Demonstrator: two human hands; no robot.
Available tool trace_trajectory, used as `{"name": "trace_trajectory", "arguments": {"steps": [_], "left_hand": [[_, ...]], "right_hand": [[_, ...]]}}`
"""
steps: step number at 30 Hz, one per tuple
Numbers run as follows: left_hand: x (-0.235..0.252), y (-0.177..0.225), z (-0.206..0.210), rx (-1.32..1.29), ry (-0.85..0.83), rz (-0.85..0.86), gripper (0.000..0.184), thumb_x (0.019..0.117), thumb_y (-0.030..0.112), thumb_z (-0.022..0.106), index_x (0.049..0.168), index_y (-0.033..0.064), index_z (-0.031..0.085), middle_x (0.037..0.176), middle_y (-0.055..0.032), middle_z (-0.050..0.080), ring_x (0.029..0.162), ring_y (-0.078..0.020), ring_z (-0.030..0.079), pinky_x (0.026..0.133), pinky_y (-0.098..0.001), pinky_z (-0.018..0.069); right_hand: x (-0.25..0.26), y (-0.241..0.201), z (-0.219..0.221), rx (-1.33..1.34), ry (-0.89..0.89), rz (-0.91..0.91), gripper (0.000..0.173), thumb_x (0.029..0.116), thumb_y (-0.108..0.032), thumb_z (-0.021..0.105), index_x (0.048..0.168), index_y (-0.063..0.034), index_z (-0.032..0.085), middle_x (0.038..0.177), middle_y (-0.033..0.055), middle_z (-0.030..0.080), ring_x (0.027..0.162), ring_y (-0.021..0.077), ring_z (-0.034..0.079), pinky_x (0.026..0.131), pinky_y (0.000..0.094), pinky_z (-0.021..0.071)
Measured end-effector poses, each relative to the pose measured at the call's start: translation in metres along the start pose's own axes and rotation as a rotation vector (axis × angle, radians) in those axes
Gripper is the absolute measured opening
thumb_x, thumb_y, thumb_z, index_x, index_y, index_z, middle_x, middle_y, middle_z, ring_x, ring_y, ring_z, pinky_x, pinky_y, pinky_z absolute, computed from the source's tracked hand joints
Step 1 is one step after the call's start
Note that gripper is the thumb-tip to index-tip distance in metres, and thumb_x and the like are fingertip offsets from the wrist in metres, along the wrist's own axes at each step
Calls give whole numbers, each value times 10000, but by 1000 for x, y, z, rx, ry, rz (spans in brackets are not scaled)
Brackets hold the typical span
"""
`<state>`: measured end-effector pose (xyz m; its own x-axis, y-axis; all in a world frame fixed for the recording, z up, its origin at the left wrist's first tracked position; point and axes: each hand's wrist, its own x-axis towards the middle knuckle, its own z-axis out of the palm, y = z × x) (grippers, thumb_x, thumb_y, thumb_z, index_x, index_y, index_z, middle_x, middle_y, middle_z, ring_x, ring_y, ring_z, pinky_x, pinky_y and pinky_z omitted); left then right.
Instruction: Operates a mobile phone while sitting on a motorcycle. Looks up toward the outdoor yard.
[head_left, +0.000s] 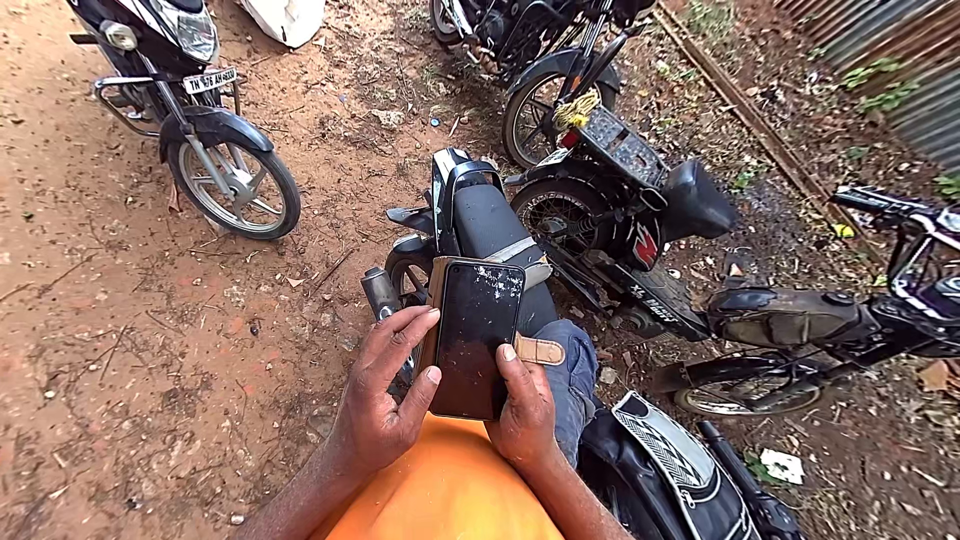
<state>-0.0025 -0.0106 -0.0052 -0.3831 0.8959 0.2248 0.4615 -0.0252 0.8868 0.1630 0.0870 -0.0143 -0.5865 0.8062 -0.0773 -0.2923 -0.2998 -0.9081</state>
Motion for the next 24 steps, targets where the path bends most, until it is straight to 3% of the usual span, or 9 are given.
{"name": "trace_trajectory", "arguments": {"steps": [16, 19, 24], "left_hand": [[0, -2, -2, -20, 8, -3, 511, 974, 258, 603, 1480, 208, 547, 1519, 26, 501, 1358, -219, 530, 1054, -497, 551], [0, -3, -3, -26, 7, 7, 501, 977, 254, 605, 1472, 195, 555, 1518, 18, 507, 1356, -223, 534, 1060, -508, 547], [0, -5, -4, -36, -8, 0, 497, 980, 258, 603, 1474, 215, 557, 1526, 30, 497, 1353, -215, 536, 1044, -495, 560]], "right_hand": [[0, -1, 1, 84, -59, 40, 390, 1042, -369, 534, 1352, -143, 599, 1165, 101, 695, 1024, 187, 702, 873, 420, 607], [2, -2, 0, 128, -65, 101, 440, 1026, -407, 540, 1377, -144, 585, 1222, 123, 678, 1090, 222, 684, 925, 465, 583], [5, -2, 2, 85, -4, 128, 478, 1032, -504, 492, 1350, -165, 606, 1204, 111, 687, 1074, 222, 690, 907, 472, 589]]}}
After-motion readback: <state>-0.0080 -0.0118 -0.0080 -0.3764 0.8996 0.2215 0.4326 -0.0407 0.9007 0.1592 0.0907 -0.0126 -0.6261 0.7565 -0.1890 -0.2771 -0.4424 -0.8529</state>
